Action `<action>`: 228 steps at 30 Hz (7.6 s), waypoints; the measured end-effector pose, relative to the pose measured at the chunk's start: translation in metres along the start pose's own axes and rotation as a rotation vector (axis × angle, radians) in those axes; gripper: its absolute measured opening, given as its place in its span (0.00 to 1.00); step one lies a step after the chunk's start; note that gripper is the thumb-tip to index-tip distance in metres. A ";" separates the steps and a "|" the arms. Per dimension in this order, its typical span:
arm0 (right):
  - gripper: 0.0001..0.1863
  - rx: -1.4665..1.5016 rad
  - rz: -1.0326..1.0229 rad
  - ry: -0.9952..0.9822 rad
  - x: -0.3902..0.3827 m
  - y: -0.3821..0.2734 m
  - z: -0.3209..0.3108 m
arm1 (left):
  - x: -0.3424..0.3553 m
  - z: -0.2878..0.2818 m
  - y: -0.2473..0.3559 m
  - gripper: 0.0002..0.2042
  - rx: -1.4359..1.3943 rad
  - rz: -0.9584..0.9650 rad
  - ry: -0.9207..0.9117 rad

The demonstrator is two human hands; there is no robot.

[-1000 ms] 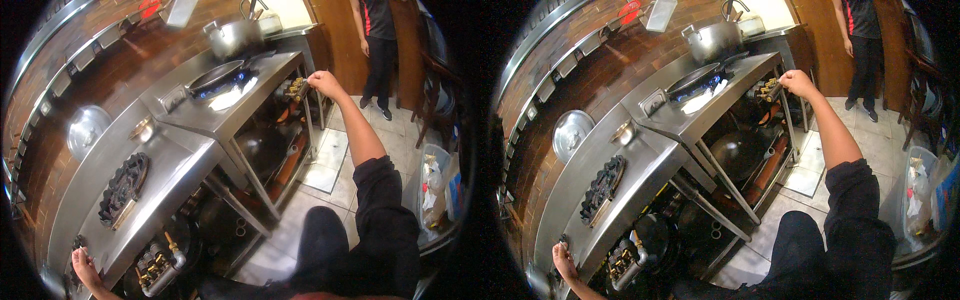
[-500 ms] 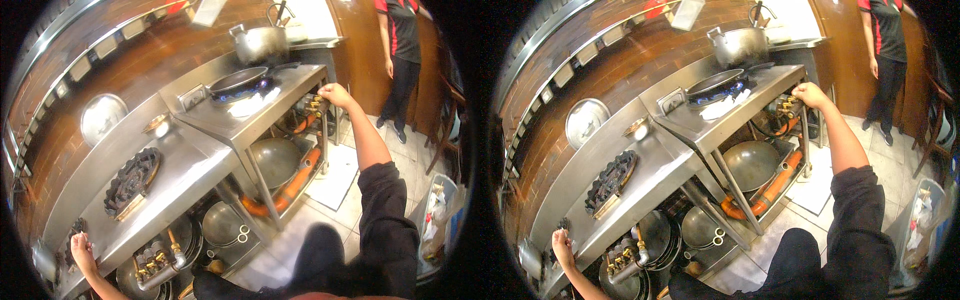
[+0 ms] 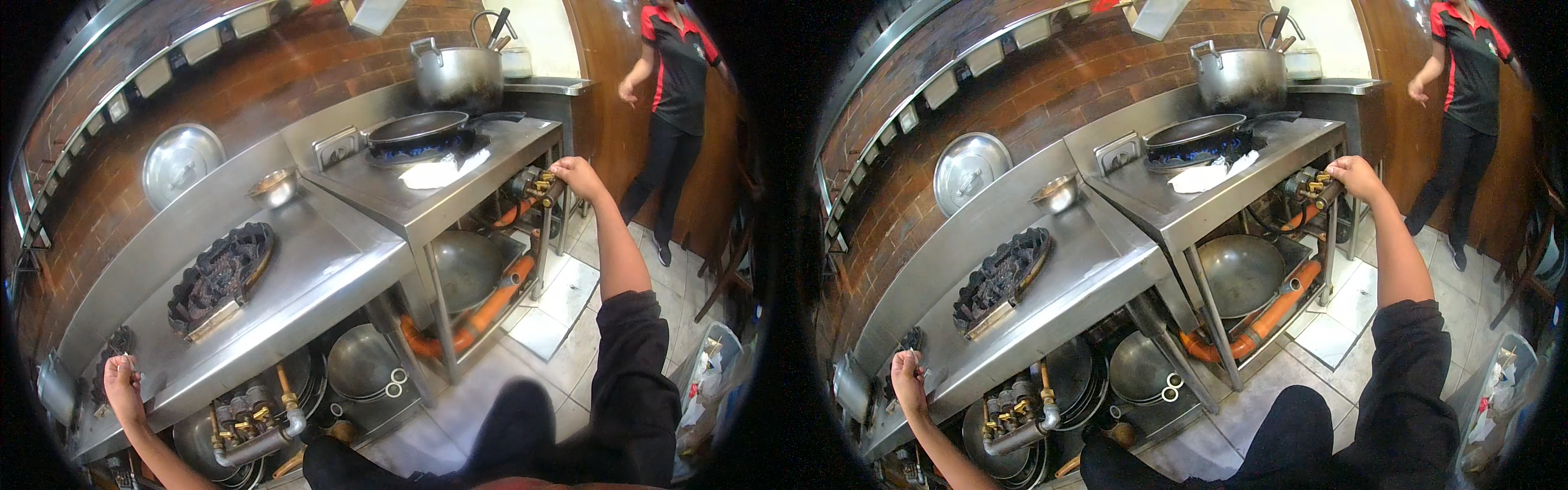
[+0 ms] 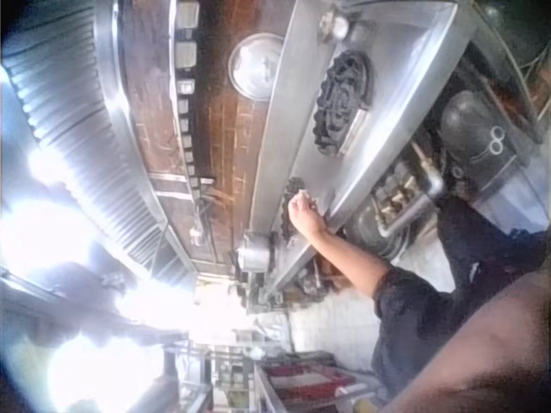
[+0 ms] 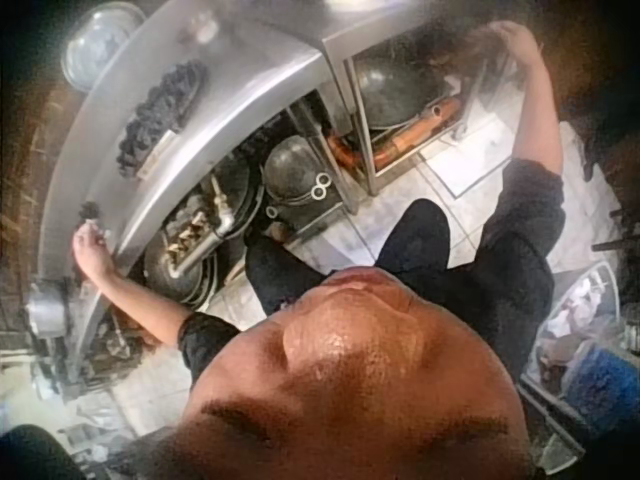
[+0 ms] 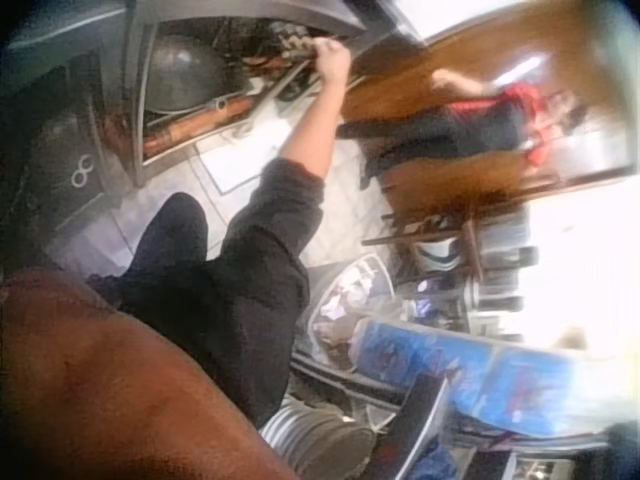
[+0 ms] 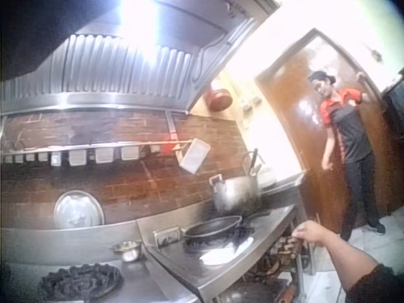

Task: The person crouches under a commercial gas stove and repeatedly adjusts the brass gas valves and piping using their hands. They occasionally reach up to the stovetop to check the burners while another person cooks nearby.

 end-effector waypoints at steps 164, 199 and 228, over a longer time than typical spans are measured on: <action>0.09 -0.303 -0.142 -0.256 -0.020 -0.067 0.012 | 0.003 -0.007 -0.005 0.07 -0.021 0.034 -0.017; 0.10 -0.286 -0.136 -0.084 -0.029 -0.076 0.018 | -0.003 0.001 0.003 0.07 0.026 0.041 0.017; 0.09 -0.302 -0.173 -0.115 -0.027 -0.070 0.019 | 0.005 -0.012 -0.009 0.07 0.001 0.035 -0.026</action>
Point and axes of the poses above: each hand's wrist, its own x-axis towards the middle knuckle, its own z-axis out of the palm, y = z × x, the point moved 6 cm from there along x, towards the middle knuckle, and after that the axes turned 5 degrees about -y, right-handed, at the moved point
